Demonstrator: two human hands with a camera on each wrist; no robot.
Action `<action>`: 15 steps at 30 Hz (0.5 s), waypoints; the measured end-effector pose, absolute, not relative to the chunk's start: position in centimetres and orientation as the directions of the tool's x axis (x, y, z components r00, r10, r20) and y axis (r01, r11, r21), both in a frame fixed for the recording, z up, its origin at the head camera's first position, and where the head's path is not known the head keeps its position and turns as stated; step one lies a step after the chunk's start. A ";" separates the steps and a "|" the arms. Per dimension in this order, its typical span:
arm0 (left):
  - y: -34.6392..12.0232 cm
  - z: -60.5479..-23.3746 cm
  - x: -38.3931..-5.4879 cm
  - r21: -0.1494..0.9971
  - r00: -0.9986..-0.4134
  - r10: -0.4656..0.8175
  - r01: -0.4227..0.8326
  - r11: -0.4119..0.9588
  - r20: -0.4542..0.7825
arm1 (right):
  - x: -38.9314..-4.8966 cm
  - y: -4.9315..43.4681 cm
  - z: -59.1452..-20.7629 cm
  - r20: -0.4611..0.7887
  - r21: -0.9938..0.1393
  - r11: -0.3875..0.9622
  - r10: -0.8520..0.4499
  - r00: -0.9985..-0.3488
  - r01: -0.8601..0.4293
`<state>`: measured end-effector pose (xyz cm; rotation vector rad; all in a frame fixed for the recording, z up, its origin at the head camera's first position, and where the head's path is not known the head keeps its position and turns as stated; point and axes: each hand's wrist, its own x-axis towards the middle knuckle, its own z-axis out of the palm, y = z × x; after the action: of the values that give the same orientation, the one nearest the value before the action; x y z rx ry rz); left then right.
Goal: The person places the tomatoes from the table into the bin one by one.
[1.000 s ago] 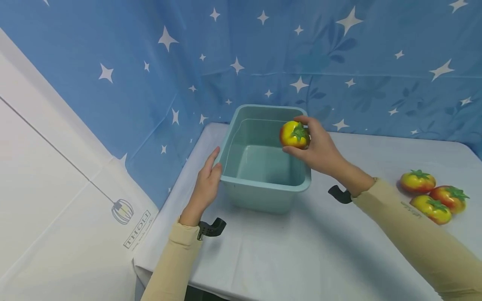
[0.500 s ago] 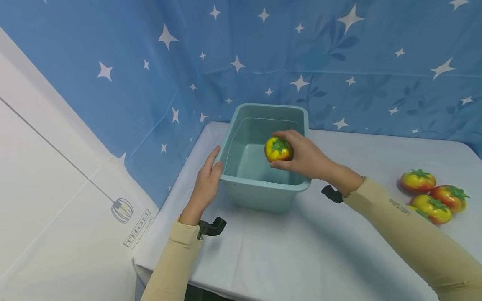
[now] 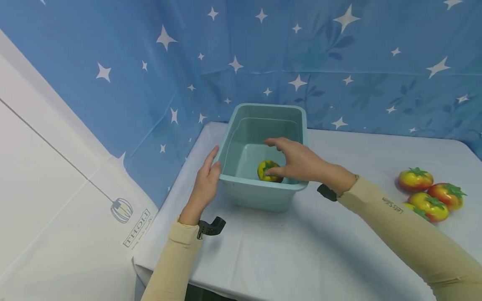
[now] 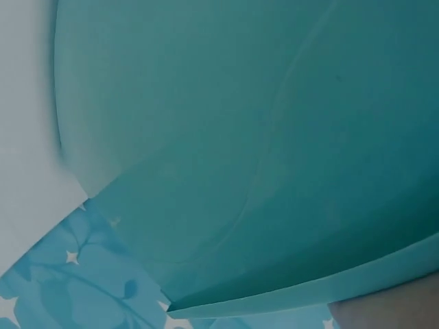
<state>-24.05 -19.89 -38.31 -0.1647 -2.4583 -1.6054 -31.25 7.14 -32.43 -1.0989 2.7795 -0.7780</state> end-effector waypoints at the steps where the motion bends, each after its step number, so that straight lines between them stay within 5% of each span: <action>1: -19.8 -38.3 -24.1 0.892 -0.974 -0.019 0.198 0.406 0.224 | -31.3 7.2 -32.5 0.142 -0.477 0.614 -0.652 -0.744 -0.629; 15: -19.7 -38.4 -24.1 0.891 -0.975 -0.025 0.191 0.413 0.221 | -31.3 10.3 -32.7 0.426 -0.527 0.530 -0.512 -0.746 -0.665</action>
<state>-24.06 -19.74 -38.40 -0.1469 -2.4666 -1.5950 -31.28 10.34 -32.66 -1.1477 2.9349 -1.1722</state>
